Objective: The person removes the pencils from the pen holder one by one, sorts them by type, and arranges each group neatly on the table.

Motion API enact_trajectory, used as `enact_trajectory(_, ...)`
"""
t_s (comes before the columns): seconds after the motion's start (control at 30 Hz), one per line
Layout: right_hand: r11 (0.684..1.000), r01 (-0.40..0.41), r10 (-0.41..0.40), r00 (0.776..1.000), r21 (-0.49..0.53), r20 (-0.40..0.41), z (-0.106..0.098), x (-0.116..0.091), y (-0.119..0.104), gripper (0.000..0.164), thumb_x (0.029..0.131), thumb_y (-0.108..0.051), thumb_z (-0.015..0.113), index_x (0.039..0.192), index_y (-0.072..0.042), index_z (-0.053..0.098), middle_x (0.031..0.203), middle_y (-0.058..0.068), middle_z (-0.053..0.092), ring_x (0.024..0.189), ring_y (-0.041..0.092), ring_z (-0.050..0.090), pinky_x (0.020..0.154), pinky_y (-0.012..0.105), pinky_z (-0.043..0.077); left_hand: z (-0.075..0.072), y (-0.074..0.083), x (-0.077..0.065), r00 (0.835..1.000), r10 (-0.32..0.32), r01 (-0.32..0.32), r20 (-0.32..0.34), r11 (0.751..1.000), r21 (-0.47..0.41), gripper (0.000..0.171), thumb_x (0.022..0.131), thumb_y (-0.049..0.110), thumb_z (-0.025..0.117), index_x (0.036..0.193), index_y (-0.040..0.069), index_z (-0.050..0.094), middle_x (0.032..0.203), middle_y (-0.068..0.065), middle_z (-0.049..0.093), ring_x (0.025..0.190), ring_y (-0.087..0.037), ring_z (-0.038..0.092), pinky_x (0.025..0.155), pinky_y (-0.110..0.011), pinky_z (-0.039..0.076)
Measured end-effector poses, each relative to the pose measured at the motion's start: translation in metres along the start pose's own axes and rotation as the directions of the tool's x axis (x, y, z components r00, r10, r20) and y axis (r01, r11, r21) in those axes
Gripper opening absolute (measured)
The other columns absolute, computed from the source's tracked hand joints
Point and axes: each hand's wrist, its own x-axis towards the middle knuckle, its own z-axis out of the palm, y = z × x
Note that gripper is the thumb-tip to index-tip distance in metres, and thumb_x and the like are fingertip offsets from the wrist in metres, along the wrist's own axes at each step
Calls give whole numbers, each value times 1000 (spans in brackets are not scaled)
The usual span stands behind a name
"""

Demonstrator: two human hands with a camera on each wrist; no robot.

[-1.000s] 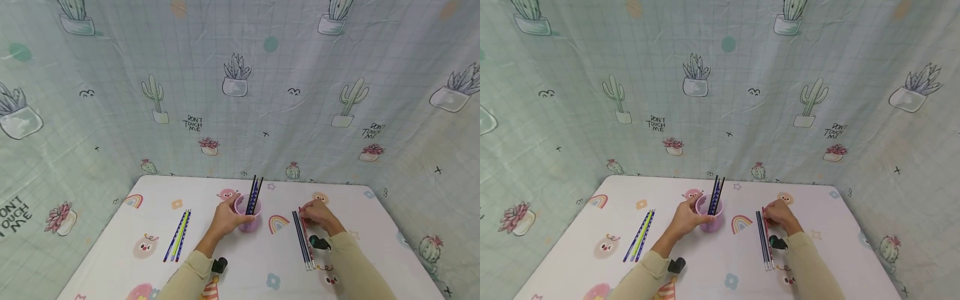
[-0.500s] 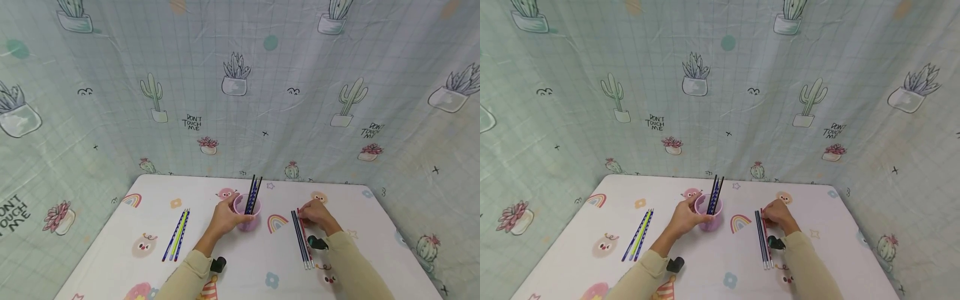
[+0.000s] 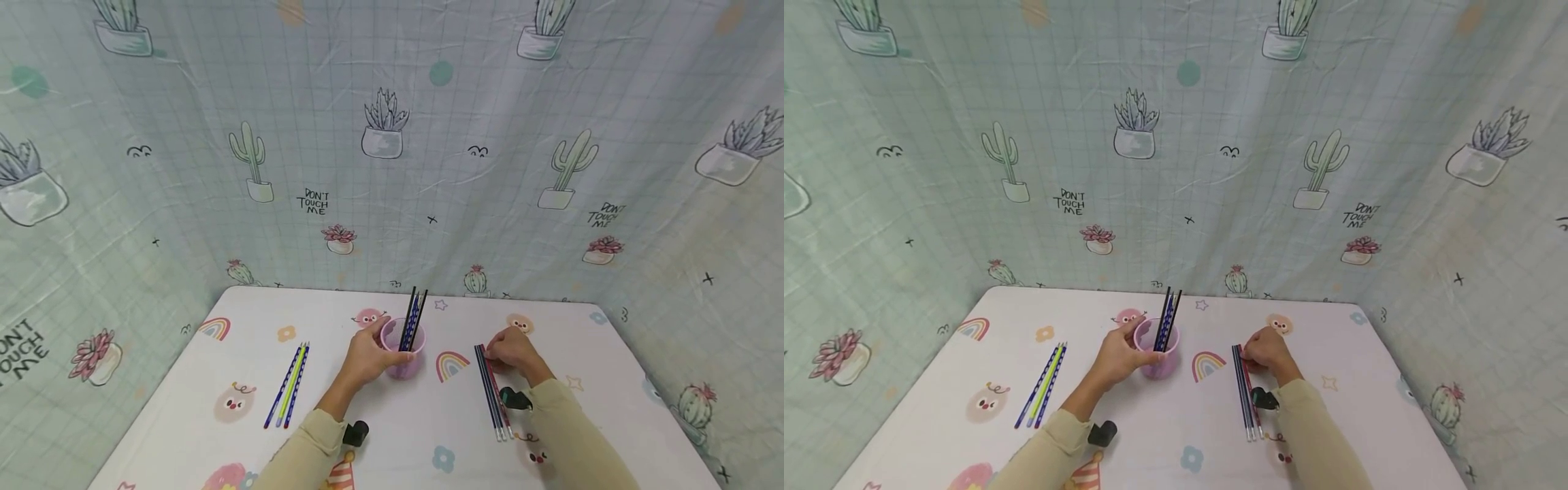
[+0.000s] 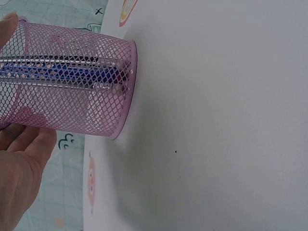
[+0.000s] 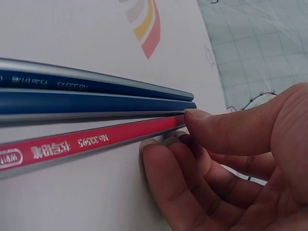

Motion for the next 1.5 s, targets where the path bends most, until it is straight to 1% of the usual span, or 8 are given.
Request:
enact_trajectory(0.3,994,59,-64,997,-88,-52,-2,0,-8,17,88,-9,76,100,3,73,89,11,70,75,20,60,61,27,48,-2,-1,1,1000,15,-15,6,1000,6,99,73,29,96,155,5,47,145,-18,63,128,-36,64,107,-48,55)
enact_trajectory(0.6,968,248,-247,968,37,-38,10,-10,-31,42,88,-11,79,124,5,66,97,13,71,81,17,64,71,25,54,-2,1,5,1000,-1,1,4,1000,-16,101,73,32,97,157,8,46,145,-18,64,129,-35,63,109,-47,54)
enact_trajectory(0.8,909,404,-412,908,106,73,46,-19,-51,59,83,-8,84,135,5,59,115,22,70,98,23,67,81,28,55,-4,1,3,1000,-3,2,-21,1000,-15,99,73,31,96,155,6,47,145,-18,64,129,-36,64,108,-49,54)
enact_trajectory(0.93,870,460,-481,871,176,102,76,-30,-56,70,79,-4,87,140,4,54,126,24,66,115,36,67,98,42,60,-1,2,3,1000,4,-4,2,1000,-1,99,75,34,95,156,6,47,145,-19,64,129,-36,64,107,-47,55)
enact_trajectory(1.1,860,465,-474,880,208,-8,113,-40,-60,86,73,-16,96,145,-4,49,142,18,60,133,41,59,111,53,52,1,2,3,999,41,-41,2,999,4,101,73,36,96,155,4,47,144,-18,64,126,-34,66,106,-47,57)
enact_trajectory(1.23,838,507,-495,862,202,-109,135,-39,-61,95,70,-23,98,147,-2,45,143,19,58,133,39,59,113,56,50,0,2,2,999,46,-46,-15,999,7,101,72,37,97,154,4,49,144,-18,65,126,-34,66,107,-47,56)
enact_trajectory(1.43,839,524,-494,847,147,-198,147,-38,-57,91,67,-27,99,141,-5,52,137,14,65,125,29,64,111,50,52,-2,3,-1,999,50,-49,-14,997,61,102,71,40,96,153,0,49,146,-21,63,131,-35,63,110,-51,53)
enact_trajectory(1.5,832,543,-512,831,116,-219,147,-38,-58,87,67,-29,99,137,-4,55,132,13,68,122,28,66,109,50,54,-3,6,-1,998,65,-63,-15,993,102,102,71,41,95,152,-1,49,147,-22,61,134,-36,61,111,-52,52)
